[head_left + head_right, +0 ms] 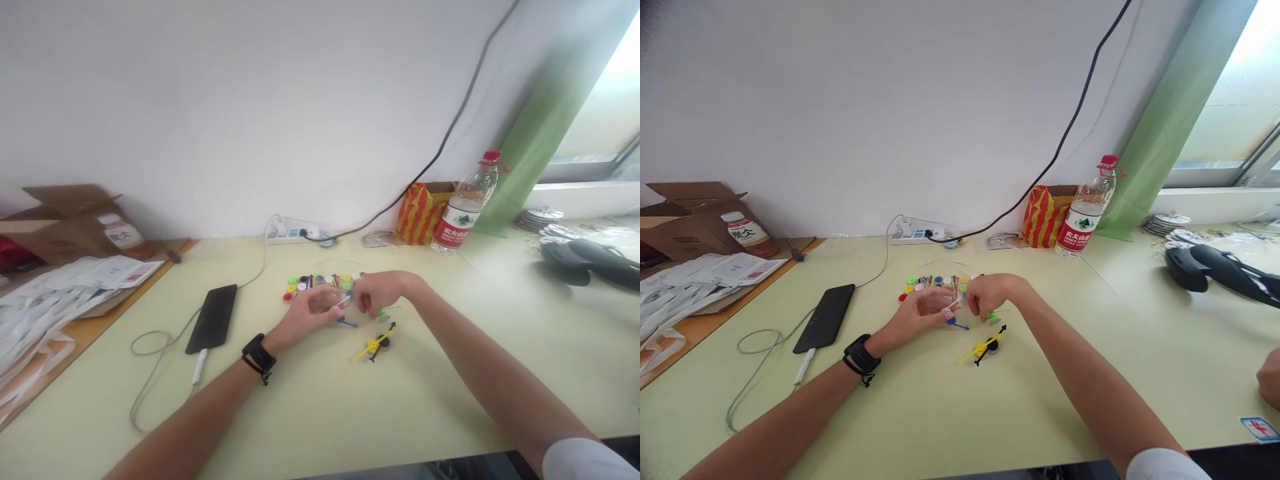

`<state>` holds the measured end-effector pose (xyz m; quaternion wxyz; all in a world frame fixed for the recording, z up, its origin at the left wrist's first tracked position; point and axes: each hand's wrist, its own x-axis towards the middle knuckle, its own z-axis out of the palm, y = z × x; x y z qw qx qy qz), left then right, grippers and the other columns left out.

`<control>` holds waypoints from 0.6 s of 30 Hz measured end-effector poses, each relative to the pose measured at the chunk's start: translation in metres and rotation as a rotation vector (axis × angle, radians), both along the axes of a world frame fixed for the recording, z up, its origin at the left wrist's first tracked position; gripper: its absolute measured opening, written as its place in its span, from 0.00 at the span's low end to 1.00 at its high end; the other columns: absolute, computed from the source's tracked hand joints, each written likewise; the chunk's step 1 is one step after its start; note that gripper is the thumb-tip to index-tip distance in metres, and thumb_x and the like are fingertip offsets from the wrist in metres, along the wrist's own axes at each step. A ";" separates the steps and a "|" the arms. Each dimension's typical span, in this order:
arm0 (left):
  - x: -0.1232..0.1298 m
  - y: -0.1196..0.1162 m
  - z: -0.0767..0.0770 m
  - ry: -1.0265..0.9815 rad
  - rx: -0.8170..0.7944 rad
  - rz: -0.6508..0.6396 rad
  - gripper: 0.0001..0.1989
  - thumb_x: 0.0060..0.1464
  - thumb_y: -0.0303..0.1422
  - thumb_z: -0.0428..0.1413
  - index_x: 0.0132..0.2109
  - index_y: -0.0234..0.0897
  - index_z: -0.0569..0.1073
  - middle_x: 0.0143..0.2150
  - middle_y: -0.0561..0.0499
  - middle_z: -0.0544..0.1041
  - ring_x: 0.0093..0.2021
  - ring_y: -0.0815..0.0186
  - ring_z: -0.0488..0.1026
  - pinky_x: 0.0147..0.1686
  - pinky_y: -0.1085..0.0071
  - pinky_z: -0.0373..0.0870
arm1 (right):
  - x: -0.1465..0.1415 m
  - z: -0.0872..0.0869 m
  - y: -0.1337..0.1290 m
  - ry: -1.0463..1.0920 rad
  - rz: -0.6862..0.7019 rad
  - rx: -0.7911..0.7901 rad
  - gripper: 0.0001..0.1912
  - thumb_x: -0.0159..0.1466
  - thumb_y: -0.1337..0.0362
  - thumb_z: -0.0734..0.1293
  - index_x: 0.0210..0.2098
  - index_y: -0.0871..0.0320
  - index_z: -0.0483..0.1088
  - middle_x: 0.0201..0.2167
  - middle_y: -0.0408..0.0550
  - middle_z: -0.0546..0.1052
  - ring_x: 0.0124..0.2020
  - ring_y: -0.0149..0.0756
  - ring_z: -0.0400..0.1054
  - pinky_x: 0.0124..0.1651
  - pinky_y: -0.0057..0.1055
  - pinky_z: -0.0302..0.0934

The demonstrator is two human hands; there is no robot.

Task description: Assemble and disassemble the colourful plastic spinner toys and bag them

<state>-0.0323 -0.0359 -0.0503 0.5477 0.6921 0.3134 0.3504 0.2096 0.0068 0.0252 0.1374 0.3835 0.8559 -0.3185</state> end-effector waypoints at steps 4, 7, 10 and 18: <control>0.001 0.000 -0.005 0.019 0.074 -0.025 0.26 0.51 0.39 0.71 0.55 0.38 0.78 0.53 0.43 0.81 0.54 0.53 0.80 0.56 0.56 0.76 | 0.024 0.026 -0.001 0.187 -0.138 0.192 0.15 0.57 0.64 0.72 0.44 0.57 0.80 0.34 0.47 0.82 0.34 0.37 0.75 0.33 0.28 0.62; 0.003 0.001 -0.009 0.026 0.139 0.023 0.23 0.52 0.40 0.71 0.52 0.36 0.79 0.52 0.43 0.81 0.52 0.55 0.80 0.56 0.57 0.76 | 0.040 0.047 -0.007 0.440 -0.301 0.389 0.13 0.61 0.60 0.71 0.44 0.57 0.79 0.32 0.48 0.82 0.34 0.38 0.75 0.35 0.30 0.65; 0.004 0.001 -0.011 0.032 0.138 0.058 0.24 0.52 0.41 0.70 0.53 0.36 0.78 0.52 0.42 0.81 0.52 0.55 0.79 0.56 0.57 0.76 | 0.045 0.064 -0.019 0.773 -0.468 0.472 0.16 0.63 0.52 0.73 0.43 0.57 0.77 0.30 0.48 0.82 0.33 0.39 0.76 0.36 0.32 0.69; 0.003 0.000 -0.008 0.104 0.172 0.180 0.27 0.51 0.42 0.71 0.56 0.37 0.78 0.55 0.42 0.82 0.49 0.53 0.81 0.52 0.56 0.79 | 0.000 0.078 -0.053 1.225 -0.538 0.545 0.19 0.59 0.48 0.77 0.36 0.57 0.78 0.29 0.47 0.80 0.31 0.39 0.79 0.37 0.35 0.75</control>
